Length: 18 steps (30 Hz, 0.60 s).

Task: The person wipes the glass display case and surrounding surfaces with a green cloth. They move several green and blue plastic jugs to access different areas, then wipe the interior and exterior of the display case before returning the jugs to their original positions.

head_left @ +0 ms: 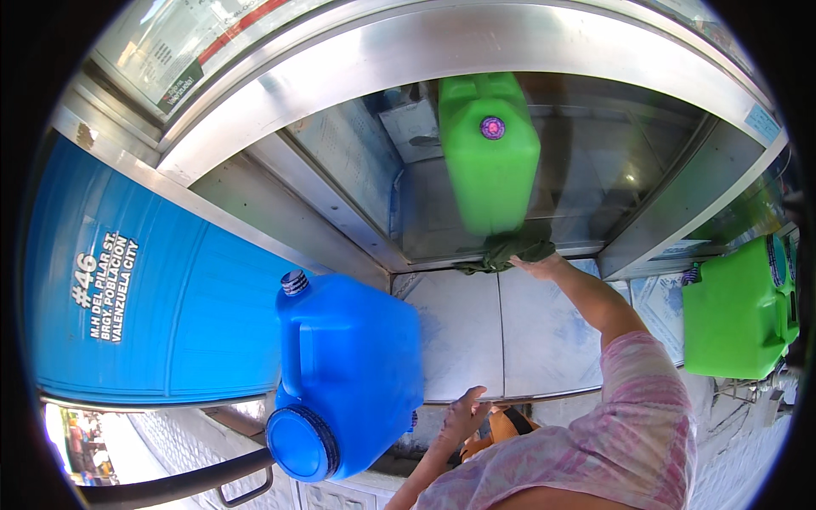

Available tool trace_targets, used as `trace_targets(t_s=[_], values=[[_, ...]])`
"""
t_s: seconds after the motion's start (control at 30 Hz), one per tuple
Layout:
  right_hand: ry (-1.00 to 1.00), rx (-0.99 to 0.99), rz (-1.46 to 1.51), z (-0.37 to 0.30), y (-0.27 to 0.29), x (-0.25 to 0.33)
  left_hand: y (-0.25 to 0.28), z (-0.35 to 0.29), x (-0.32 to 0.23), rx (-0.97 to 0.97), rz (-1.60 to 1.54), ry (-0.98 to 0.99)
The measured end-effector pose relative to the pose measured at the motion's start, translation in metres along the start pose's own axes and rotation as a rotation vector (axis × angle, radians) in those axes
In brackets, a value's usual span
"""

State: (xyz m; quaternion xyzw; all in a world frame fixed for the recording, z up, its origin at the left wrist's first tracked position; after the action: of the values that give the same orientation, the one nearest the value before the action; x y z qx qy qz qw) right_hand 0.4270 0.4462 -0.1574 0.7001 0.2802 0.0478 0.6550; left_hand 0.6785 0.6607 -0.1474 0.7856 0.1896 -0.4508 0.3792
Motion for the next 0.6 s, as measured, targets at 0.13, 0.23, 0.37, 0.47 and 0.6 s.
trace_targets(t_s=[0.13,0.23,0.37,0.47,0.6], values=[[0.045,0.174,0.086,0.02,0.055,-0.007,0.0,-0.012,0.011,-0.001,-0.118,0.095],[0.091,-0.325,-0.273,0.04,0.216,-0.021,-0.004,-0.013,0.011,0.003,-0.088,0.086],[-0.128,-1.101,0.207,0.022,0.365,-0.069,-0.002,0.0,-0.002,-0.022,-0.111,0.032],[-0.251,-0.938,-0.028,0.05,0.309,-0.039,0.003,0.01,-0.009,-0.019,-0.071,0.03],[0.282,-0.29,-0.557,0.073,0.092,0.058,0.012,0.005,-0.005,-0.04,-0.074,0.055]])
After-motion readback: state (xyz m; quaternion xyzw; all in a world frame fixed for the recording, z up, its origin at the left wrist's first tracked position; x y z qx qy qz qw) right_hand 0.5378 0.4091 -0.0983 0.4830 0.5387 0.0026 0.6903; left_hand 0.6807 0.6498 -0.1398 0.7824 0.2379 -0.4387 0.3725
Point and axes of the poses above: each hand's wrist, its own z-axis towards the middle knuckle, its own y-axis out of the back of the hand, x = y × z, the point moved 10 cm from there along z, towards the middle knuckle, and after that the axes turned 5 degrees about -y, right-handed, at the moved point
